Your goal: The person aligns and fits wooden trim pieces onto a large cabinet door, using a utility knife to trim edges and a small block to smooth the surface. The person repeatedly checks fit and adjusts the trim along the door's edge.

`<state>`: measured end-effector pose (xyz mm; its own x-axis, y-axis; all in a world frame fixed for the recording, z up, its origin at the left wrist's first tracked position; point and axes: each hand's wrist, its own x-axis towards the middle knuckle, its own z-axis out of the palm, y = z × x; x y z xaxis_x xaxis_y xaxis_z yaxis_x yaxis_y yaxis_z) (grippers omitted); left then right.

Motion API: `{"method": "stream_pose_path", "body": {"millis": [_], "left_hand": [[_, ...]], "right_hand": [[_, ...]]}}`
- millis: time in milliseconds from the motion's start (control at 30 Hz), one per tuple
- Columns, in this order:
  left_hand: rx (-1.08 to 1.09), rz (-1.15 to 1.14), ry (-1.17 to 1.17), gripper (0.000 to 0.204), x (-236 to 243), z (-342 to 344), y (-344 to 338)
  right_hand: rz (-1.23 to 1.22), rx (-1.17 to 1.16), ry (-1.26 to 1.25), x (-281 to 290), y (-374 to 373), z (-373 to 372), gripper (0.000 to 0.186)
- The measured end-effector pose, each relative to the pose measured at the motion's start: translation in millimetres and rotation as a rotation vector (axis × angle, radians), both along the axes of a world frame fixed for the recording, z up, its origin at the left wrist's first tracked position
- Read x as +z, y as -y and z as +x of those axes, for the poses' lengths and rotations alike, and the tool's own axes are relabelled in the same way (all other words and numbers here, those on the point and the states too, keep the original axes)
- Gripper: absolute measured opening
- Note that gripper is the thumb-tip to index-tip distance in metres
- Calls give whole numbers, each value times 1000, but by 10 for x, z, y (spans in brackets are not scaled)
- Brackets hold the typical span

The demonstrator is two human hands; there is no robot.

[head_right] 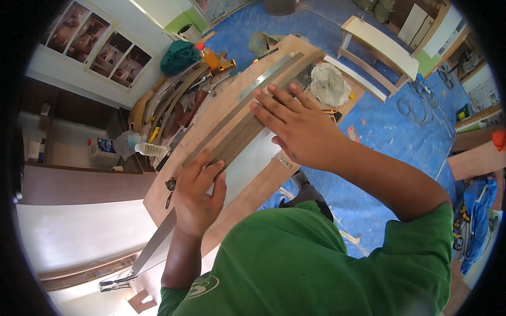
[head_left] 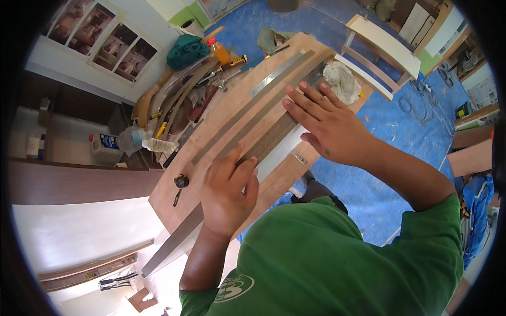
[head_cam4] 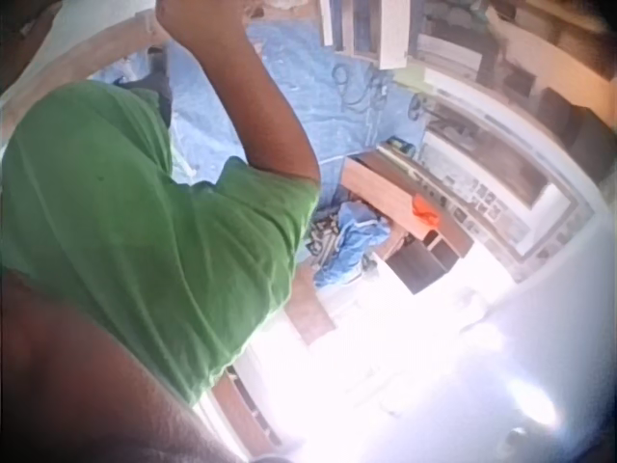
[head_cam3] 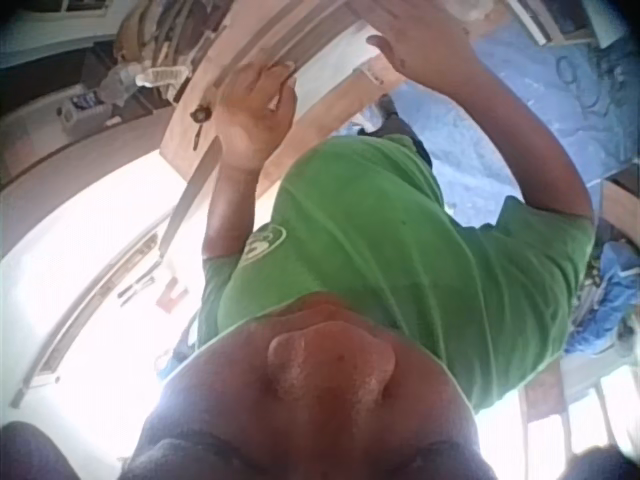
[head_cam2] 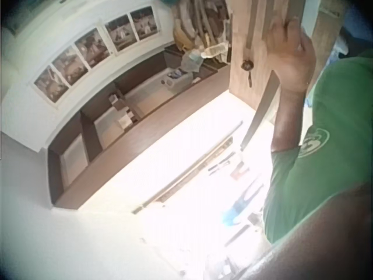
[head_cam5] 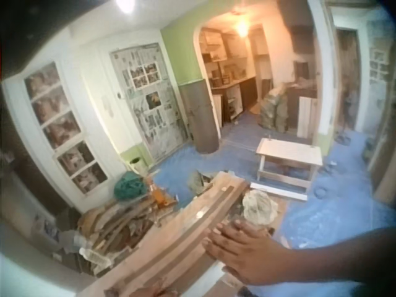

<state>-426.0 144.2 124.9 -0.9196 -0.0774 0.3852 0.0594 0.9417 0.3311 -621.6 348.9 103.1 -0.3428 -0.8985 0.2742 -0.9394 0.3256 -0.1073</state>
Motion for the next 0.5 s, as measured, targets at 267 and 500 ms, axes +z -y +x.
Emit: {"method": "stream_pose_path", "body": {"millis": [267, 500], "left_hand": [[-27, -344, 74, 73, -331, -478, -534], [-34, -137, 91, 81, -353, -350, -521]], "right_hand": [[-31, 16, 59, 36, 34, -26, 77], [-28, -24, 26, 21, 106, 125, 78]]}}
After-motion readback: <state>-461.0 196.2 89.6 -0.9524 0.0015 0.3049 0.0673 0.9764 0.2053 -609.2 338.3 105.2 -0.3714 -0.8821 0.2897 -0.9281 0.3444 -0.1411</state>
